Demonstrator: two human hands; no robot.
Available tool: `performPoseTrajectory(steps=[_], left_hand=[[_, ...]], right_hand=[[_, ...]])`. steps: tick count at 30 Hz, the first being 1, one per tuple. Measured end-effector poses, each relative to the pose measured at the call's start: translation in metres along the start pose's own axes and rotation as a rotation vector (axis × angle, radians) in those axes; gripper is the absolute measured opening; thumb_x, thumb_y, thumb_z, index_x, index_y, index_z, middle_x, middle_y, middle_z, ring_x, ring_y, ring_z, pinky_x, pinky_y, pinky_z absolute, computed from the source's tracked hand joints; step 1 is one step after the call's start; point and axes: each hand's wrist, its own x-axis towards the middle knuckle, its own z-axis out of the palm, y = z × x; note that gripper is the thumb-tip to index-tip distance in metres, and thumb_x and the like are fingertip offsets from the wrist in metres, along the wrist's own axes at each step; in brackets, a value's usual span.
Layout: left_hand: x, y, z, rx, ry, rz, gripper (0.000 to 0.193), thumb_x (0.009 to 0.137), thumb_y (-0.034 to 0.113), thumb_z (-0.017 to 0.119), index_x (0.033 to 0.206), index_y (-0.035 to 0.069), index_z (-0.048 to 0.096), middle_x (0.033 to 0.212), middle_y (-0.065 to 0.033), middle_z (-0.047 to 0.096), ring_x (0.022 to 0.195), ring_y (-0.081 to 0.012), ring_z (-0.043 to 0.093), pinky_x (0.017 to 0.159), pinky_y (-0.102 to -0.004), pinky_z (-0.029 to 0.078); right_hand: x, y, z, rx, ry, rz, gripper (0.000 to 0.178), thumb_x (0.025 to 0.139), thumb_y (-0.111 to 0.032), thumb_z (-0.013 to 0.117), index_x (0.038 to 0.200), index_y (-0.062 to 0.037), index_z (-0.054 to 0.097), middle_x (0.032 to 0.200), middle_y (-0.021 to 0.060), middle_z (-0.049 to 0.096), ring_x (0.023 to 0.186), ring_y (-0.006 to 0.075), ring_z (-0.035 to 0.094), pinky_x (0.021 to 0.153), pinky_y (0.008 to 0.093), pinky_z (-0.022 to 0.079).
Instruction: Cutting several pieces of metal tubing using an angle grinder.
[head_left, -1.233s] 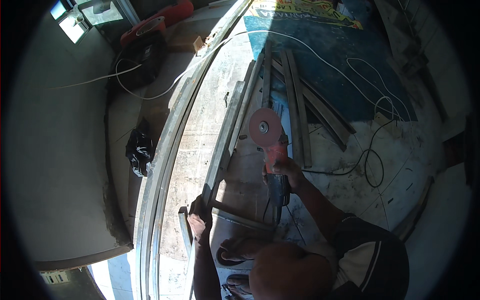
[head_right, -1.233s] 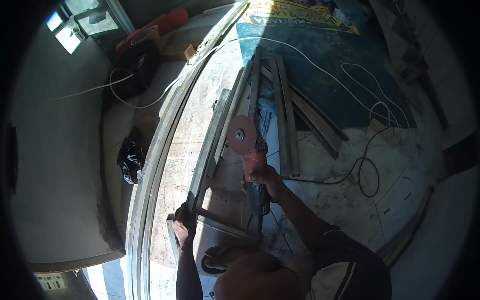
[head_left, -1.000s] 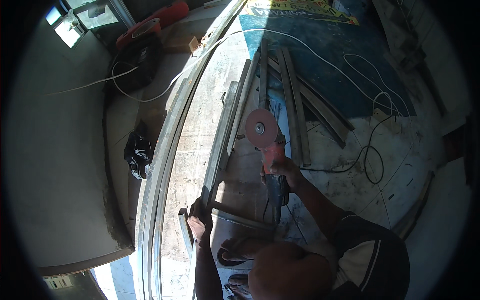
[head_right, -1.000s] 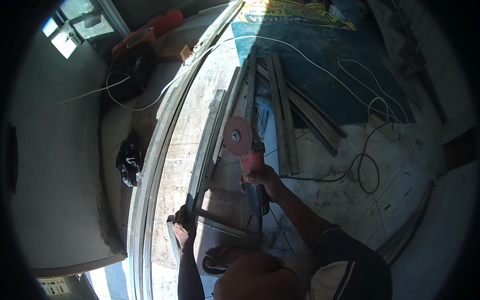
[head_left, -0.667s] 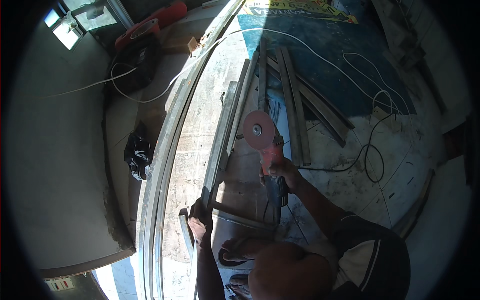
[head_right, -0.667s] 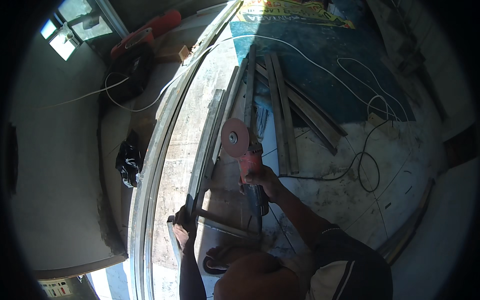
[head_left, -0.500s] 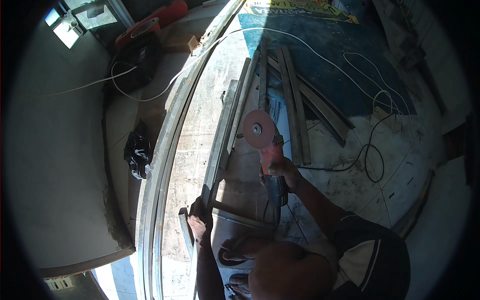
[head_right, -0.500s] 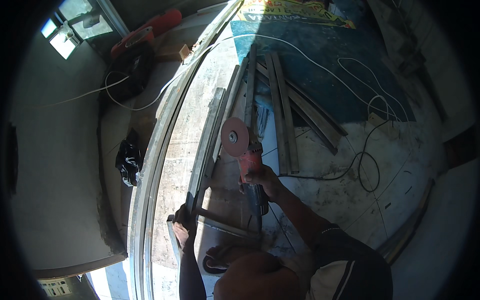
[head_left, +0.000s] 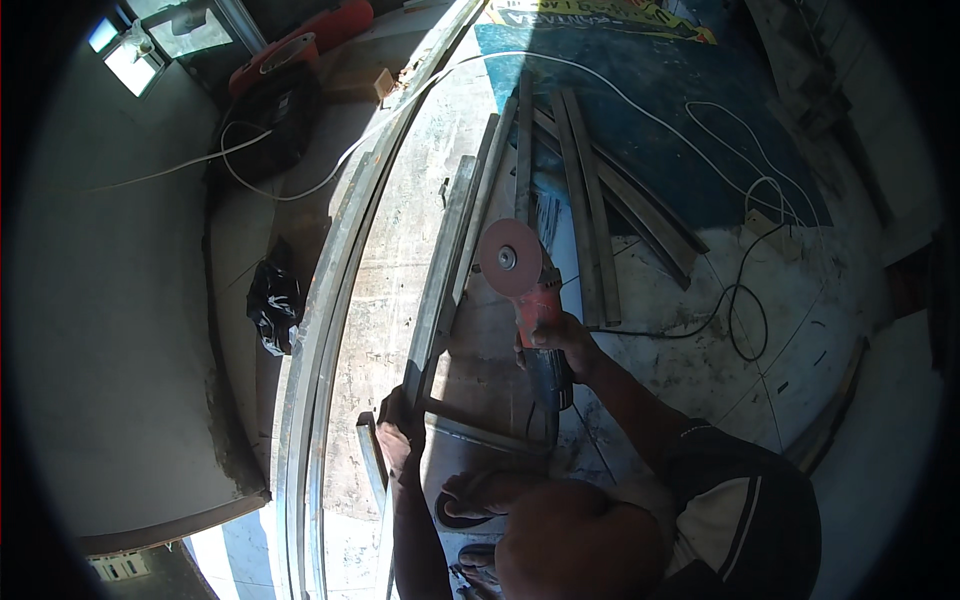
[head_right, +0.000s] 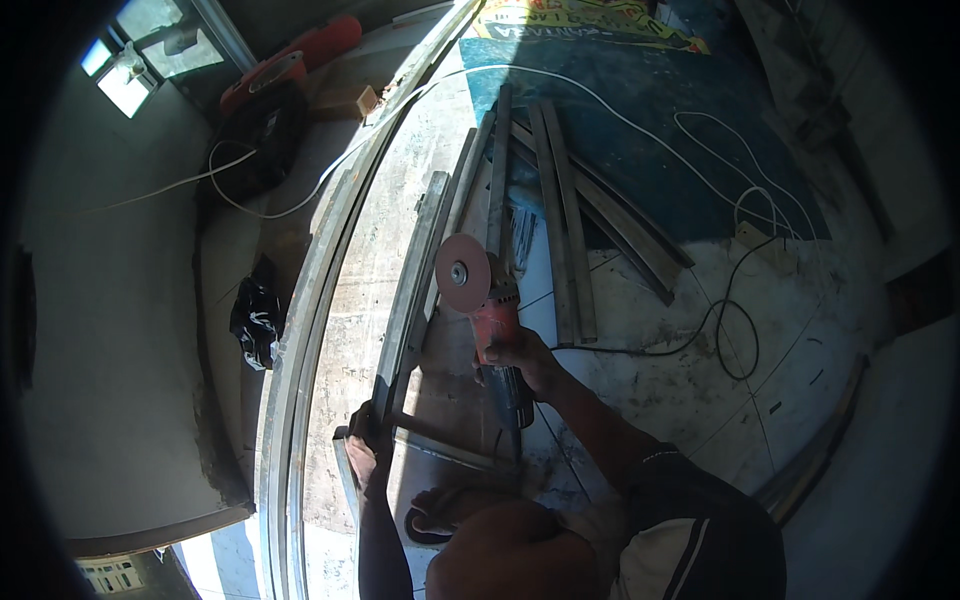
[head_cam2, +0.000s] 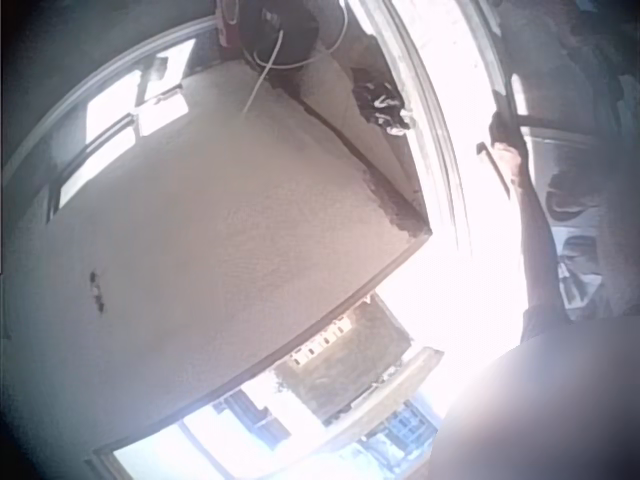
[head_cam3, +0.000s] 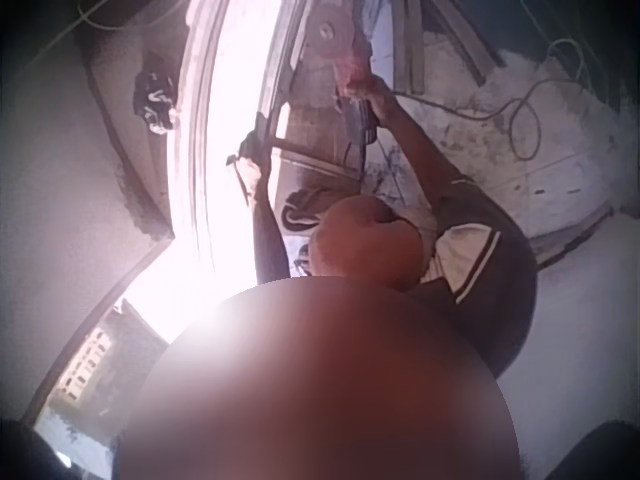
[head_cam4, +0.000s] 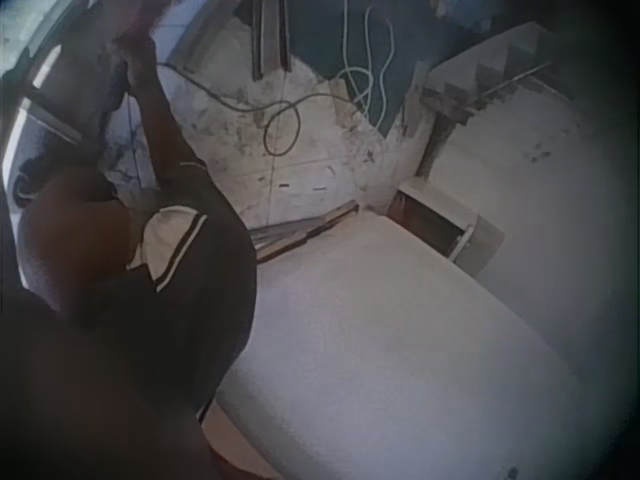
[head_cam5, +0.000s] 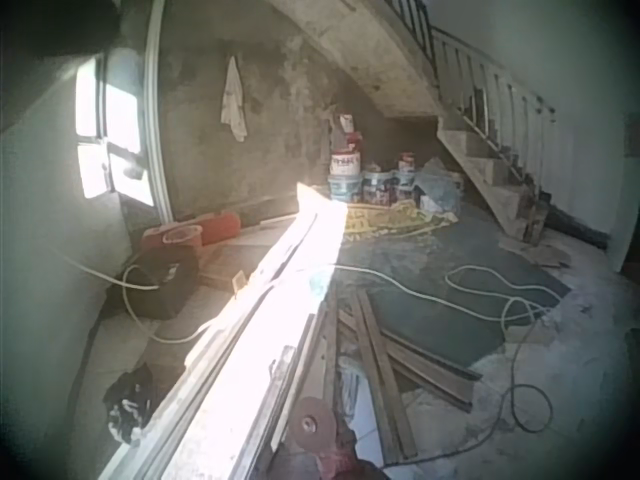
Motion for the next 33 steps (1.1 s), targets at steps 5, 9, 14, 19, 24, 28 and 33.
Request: performPoseTrajectory(steps=[5, 9, 14, 19, 24, 28, 33], left_hand=[[0.01, 0.057, -0.048, -0.547, -0.03, 0.238, 0.036, 0.093, 0.012, 0.064, 0.128, 0.004, 0.062, 0.115, -0.0181, 0.069, 0.104, -0.0311, 0.068, 0.087, -0.0388, 0.053], [0.016, 0.07, -0.047, -0.572, -0.017, 0.23, 0.039, 0.088, 0.023, 0.072, 0.122, 0.005, 0.063, 0.107, -0.0177, 0.071, 0.091, -0.0344, 0.07, 0.074, -0.0395, 0.054], [0.017, 0.066, -0.034, -0.571, -0.133, 0.162, 0.033, 0.087, 0.027, 0.074, 0.112, 0.006, 0.066, 0.1, -0.0174, 0.071, 0.088, -0.0347, 0.07, 0.071, -0.0416, 0.053], [0.015, 0.066, -0.034, -0.548, -0.165, 0.098, 0.024, 0.088, 0.021, 0.074, 0.102, 0.003, 0.066, 0.089, -0.0139, 0.068, 0.083, -0.0242, 0.067, 0.073, -0.0386, 0.051], [0.018, 0.062, -0.024, -0.49, -0.158, 0.074, 0.025, 0.09, 0.023, 0.073, 0.1, 0.002, 0.063, 0.088, -0.0153, 0.068, 0.081, -0.025, 0.065, 0.069, -0.0403, 0.048], [0.017, 0.058, -0.021, -0.533, -0.16, 0.078, 0.028, 0.092, 0.026, 0.07, 0.1, 0.001, 0.062, 0.085, -0.0155, 0.066, 0.078, -0.0264, 0.062, 0.067, -0.0403, 0.047], [0.02, 0.054, -0.02, -0.545, -0.155, 0.082, 0.028, 0.092, 0.026, 0.071, 0.099, 0.001, 0.061, 0.082, -0.0143, 0.063, 0.076, -0.0237, 0.06, 0.066, -0.0384, 0.046]], right_hand=[[0.001, 0.002, -0.001, -0.031, 0.005, 0.001, 0.041, 0.08, -0.015, 0.077, 0.113, -0.0012, 0.056, 0.093, 0.0145, 0.068, 0.081, 0.0274, 0.07, 0.076, 0.0408, 0.058], [0.001, 0.002, -0.001, -0.018, -0.008, 0.011, 0.042, 0.08, -0.016, 0.077, 0.113, -0.0015, 0.056, 0.093, 0.0145, 0.068, 0.081, 0.0272, 0.071, 0.076, 0.0406, 0.058], [-0.001, 0.001, -0.001, -0.062, 0.024, 0.02, 0.042, 0.08, -0.016, 0.078, 0.113, -0.0016, 0.056, 0.094, 0.0146, 0.069, 0.081, 0.027, 0.071, 0.077, 0.0404, 0.057], [-0.001, 0.002, -0.002, -0.071, 0.024, 0.026, 0.043, 0.08, -0.017, 0.078, 0.113, -0.0017, 0.056, 0.094, 0.0147, 0.069, 0.082, 0.0274, 0.071, 0.078, 0.0408, 0.057], [0.0, 0.005, -0.003, -0.074, 0.029, 0.038, 0.043, 0.08, -0.017, 0.078, 0.113, -0.0013, 0.056, 0.094, 0.0151, 0.069, 0.082, 0.0274, 0.071, 0.078, 0.0409, 0.057], [-0.001, 0.005, -0.003, -0.101, 0.051, 0.044, 0.042, 0.08, -0.017, 0.078, 0.112, -0.0015, 0.057, 0.094, 0.0149, 0.07, 0.081, 0.0269, 0.071, 0.077, 0.0407, 0.057], [0.001, 0.005, -0.002, -0.081, 0.021, 0.04, 0.043, 0.079, -0.017, 0.079, 0.113, -0.0021, 0.057, 0.094, 0.0141, 0.07, 0.081, 0.0268, 0.071, 0.077, 0.0405, 0.057]])
